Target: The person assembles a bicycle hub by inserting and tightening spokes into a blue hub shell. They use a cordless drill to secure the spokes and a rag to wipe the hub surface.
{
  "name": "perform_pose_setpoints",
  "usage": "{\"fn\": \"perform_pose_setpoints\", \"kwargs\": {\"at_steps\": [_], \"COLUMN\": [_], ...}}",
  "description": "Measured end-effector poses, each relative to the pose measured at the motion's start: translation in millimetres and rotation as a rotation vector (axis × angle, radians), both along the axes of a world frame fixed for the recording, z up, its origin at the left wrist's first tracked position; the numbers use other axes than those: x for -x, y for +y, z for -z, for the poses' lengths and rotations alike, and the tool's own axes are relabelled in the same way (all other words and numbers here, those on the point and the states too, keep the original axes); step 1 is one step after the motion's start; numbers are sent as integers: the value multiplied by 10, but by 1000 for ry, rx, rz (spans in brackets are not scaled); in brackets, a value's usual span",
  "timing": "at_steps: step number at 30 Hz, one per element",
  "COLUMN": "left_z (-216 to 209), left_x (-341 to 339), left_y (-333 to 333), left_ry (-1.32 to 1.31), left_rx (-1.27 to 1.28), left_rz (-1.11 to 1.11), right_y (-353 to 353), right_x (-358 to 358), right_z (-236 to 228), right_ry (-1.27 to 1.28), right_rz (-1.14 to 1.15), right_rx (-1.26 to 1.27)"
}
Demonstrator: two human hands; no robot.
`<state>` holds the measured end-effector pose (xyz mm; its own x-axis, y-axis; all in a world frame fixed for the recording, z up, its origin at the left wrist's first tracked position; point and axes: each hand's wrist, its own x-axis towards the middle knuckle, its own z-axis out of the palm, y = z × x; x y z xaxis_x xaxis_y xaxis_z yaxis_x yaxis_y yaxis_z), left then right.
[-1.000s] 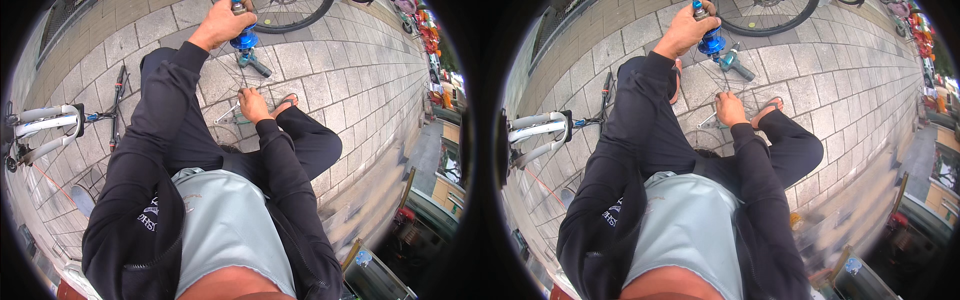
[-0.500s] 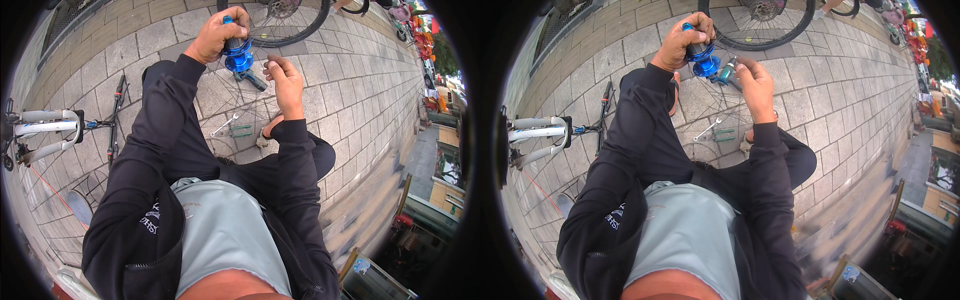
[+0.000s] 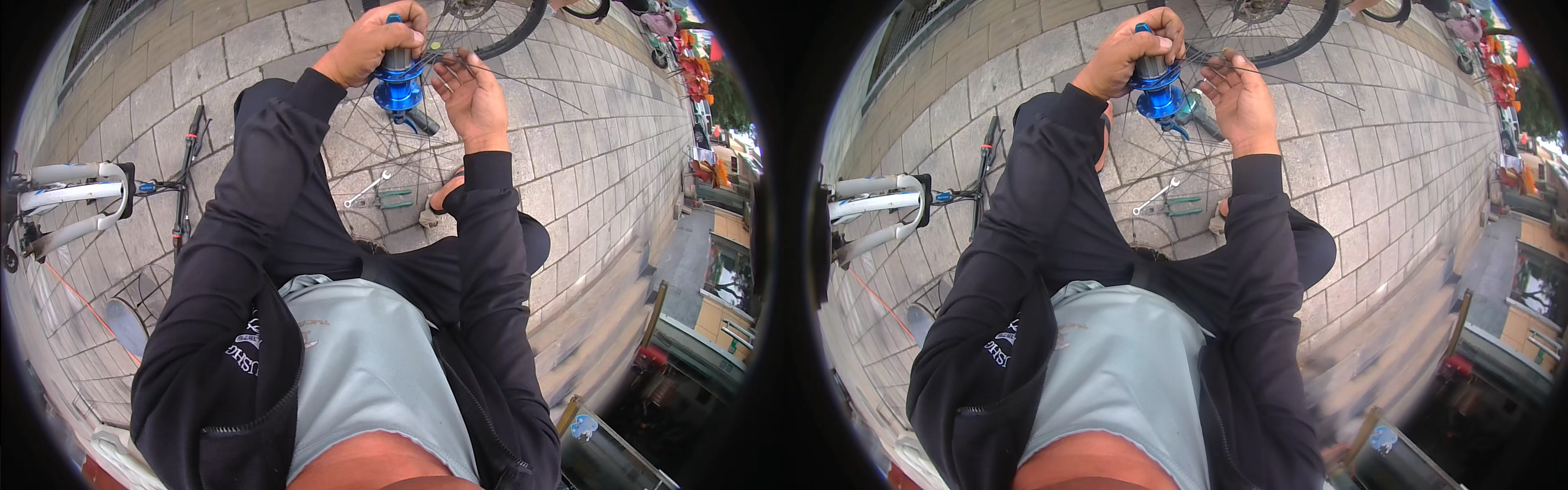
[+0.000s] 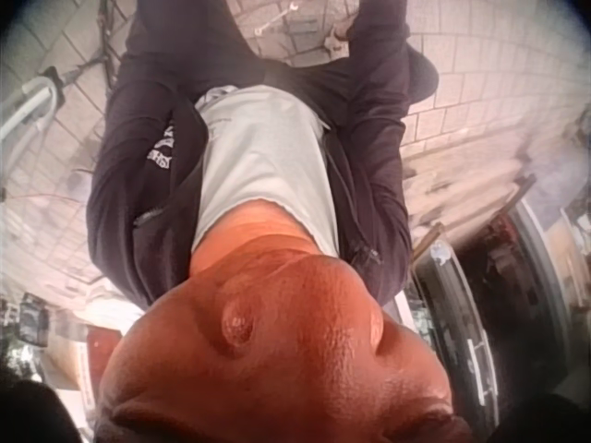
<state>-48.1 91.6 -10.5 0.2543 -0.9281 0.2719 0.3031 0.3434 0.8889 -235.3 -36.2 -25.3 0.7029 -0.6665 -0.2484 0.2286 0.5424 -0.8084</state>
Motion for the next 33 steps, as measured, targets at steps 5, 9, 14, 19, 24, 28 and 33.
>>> {"fn": "perform_pose_setpoints", "kwargs": {"at_steps": [5,9,14,19,24,28,33], "left_z": [13,-35,53,98,-27,-55,54], "left_x": [-30,12,-10,11,67,85,120], "left_y": [-33,-23,-89,-137,-78,-82,-135], "left_ry": [0,60,42,36,-131,-167,-62], "left_rx": [17,27,-2,-17,-159,-122,-84], "left_rz": [-24,42,-11,-93,-168,-187,-228], "right_y": [-45,-126,-160,172,389,651,508], "right_x": [-98,-258,-98,120,248,352,549], "right_z": [-77,8,118,28,-170,-415,-355], "right_ry": [221,344,91,47,93,168,203], "right_rz": [32,-166,-19,203,380,440,543], "right_rx": [40,0,11,143,619,863,522]}}
